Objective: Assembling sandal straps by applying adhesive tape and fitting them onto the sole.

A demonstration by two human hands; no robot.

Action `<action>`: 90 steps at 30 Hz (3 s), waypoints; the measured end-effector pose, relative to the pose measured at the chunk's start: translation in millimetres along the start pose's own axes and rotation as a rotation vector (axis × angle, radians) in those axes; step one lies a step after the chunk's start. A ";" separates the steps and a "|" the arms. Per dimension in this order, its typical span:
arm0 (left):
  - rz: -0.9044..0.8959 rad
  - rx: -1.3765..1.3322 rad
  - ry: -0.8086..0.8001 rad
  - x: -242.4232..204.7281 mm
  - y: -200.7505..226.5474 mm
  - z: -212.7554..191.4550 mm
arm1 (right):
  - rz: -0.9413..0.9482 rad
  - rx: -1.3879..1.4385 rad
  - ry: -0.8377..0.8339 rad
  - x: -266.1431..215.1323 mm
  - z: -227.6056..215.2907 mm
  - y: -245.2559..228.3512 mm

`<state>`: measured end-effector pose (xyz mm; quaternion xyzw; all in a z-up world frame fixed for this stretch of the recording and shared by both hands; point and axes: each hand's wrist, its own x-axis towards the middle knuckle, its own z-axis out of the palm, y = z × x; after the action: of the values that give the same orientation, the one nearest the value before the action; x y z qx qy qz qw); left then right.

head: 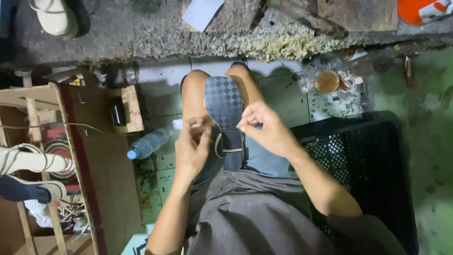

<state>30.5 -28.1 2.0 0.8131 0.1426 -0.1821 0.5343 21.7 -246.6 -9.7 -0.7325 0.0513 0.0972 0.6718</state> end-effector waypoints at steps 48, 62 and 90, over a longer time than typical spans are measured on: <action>0.207 -0.409 -0.219 15.8 -27.4 35.2 | 0.321 -0.301 0.150 -20.7 13.7 -11.3; -0.252 -1.221 -0.984 3.8 -90.8 83.8 | -0.204 0.172 -0.049 10.0 -26.2 -12.1; 0.264 -0.283 -0.594 22.1 -32.9 -52.7 | -0.164 0.120 0.034 -2.5 -86.3 -28.9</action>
<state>43.7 34.0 -15.7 0.6539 -0.1015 -0.3184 0.6787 31.5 -329.8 25.7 -0.6943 0.0086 0.0262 0.7192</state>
